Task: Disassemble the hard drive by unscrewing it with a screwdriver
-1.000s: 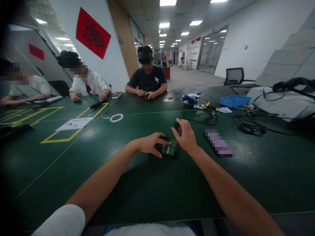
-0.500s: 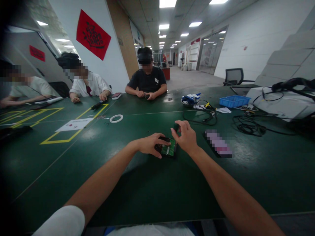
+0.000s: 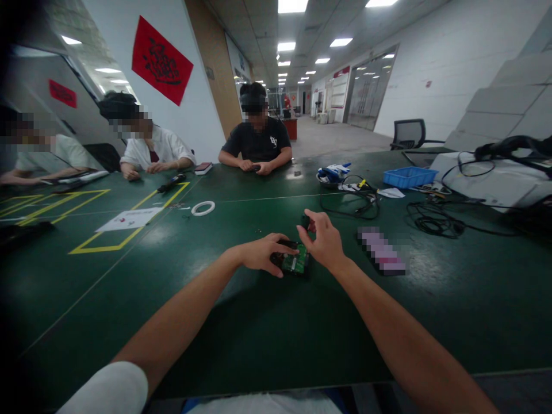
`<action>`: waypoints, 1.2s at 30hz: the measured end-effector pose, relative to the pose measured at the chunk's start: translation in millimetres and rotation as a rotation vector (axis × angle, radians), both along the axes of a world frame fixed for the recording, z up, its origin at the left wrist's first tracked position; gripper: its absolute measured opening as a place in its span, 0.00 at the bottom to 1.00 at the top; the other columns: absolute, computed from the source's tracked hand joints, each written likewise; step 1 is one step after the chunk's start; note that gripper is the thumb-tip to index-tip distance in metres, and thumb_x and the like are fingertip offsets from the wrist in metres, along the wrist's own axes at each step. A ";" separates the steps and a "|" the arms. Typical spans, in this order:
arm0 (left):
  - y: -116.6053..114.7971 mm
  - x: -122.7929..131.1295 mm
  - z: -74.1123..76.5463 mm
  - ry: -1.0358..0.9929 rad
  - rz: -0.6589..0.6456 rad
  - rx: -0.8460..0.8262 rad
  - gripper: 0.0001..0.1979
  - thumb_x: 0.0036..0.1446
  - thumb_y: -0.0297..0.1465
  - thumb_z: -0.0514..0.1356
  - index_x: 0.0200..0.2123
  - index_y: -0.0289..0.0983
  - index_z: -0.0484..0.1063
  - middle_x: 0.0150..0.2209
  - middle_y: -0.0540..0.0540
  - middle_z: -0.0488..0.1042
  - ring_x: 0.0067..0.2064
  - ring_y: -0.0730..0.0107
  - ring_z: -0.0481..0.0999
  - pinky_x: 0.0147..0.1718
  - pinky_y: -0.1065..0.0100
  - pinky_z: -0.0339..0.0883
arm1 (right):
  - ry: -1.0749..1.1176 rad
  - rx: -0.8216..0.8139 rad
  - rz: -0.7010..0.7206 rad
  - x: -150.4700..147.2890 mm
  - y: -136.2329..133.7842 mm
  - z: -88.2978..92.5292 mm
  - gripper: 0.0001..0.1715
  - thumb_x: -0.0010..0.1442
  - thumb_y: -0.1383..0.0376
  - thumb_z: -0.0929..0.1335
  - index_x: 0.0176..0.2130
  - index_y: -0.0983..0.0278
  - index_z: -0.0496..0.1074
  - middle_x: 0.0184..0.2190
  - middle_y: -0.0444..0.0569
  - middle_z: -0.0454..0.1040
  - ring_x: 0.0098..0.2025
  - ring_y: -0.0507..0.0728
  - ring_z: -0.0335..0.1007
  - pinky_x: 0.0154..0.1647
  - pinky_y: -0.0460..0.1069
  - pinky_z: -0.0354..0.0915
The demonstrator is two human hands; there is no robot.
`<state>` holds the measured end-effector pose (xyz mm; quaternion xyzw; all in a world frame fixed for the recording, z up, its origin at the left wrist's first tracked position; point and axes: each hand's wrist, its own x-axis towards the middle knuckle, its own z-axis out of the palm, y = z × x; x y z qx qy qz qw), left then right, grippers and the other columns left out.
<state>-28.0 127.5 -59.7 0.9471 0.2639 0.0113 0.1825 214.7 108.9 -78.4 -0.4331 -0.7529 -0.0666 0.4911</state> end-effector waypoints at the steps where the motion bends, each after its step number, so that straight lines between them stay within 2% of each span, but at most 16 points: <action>1: 0.0 -0.1 -0.3 -0.001 -0.001 0.004 0.41 0.50 0.52 0.69 0.65 0.49 0.65 0.66 0.39 0.56 0.64 0.42 0.60 0.61 0.49 0.57 | 0.003 0.006 0.012 0.0 0.2 0.0 0.28 0.65 0.58 0.67 0.62 0.59 0.60 0.46 0.54 0.72 0.38 0.60 0.74 0.41 0.59 0.75; 4: 0.6 -0.1 -1.2 0.005 -0.008 0.012 0.41 0.50 0.51 0.69 0.65 0.49 0.64 0.66 0.38 0.56 0.65 0.42 0.59 0.61 0.50 0.57 | 0.062 0.041 0.041 -0.7 2.7 -1.7 0.29 0.65 0.61 0.67 0.62 0.59 0.59 0.55 0.58 0.70 0.42 0.60 0.76 0.43 0.59 0.77; 6: 1.0 0.0 -1.4 0.008 -0.012 0.012 0.41 0.50 0.51 0.69 0.66 0.49 0.64 0.66 0.38 0.55 0.65 0.42 0.59 0.61 0.50 0.56 | 0.101 0.048 0.053 -1.1 4.8 -3.3 0.29 0.65 0.61 0.68 0.62 0.59 0.59 0.58 0.59 0.69 0.44 0.60 0.76 0.43 0.58 0.77; 11: 1.1 -0.2 -0.3 0.014 -0.004 0.000 0.41 0.50 0.51 0.69 0.66 0.50 0.64 0.66 0.39 0.55 0.65 0.43 0.59 0.61 0.50 0.57 | 0.085 0.046 0.027 0.0 4.0 -2.5 0.27 0.63 0.59 0.70 0.59 0.58 0.62 0.53 0.56 0.70 0.37 0.57 0.75 0.39 0.57 0.78; 16: -0.6 -0.7 1.4 0.012 -0.003 -0.001 0.41 0.51 0.51 0.68 0.66 0.50 0.64 0.65 0.39 0.56 0.64 0.42 0.59 0.61 0.49 0.56 | 0.023 0.068 0.020 2.2 -1.2 3.4 0.23 0.65 0.62 0.68 0.58 0.58 0.65 0.48 0.55 0.69 0.37 0.57 0.73 0.40 0.57 0.76; 18: -1.2 -0.6 1.4 0.010 0.002 -0.002 0.41 0.51 0.51 0.68 0.66 0.50 0.64 0.66 0.38 0.55 0.65 0.42 0.59 0.61 0.49 0.56 | 0.025 0.068 0.026 2.0 -1.2 4.0 0.22 0.65 0.62 0.67 0.58 0.59 0.65 0.49 0.55 0.69 0.36 0.57 0.73 0.39 0.56 0.76; 22: -1.2 0.0 0.4 -0.008 -0.005 0.004 0.41 0.49 0.50 0.70 0.65 0.49 0.65 0.65 0.38 0.56 0.65 0.42 0.59 0.61 0.49 0.56 | 0.098 0.064 0.059 0.3 2.3 1.3 0.26 0.64 0.62 0.67 0.60 0.59 0.61 0.55 0.57 0.69 0.41 0.58 0.75 0.40 0.55 0.77; 28: -0.9 -0.2 0.3 -0.008 -0.007 0.010 0.40 0.50 0.50 0.69 0.65 0.49 0.65 0.65 0.38 0.56 0.65 0.42 0.59 0.61 0.50 0.56 | 0.088 0.065 0.000 1.1 2.1 0.4 0.23 0.63 0.59 0.69 0.55 0.59 0.64 0.48 0.54 0.71 0.34 0.56 0.73 0.36 0.55 0.77; 36: -3.0 -0.5 1.5 0.004 0.006 -0.001 0.40 0.51 0.49 0.69 0.66 0.50 0.64 0.66 0.39 0.55 0.66 0.42 0.58 0.61 0.49 0.57 | 0.075 0.005 0.040 -0.4 -1.7 0.8 0.24 0.64 0.62 0.67 0.58 0.59 0.61 0.50 0.54 0.72 0.36 0.57 0.75 0.38 0.55 0.75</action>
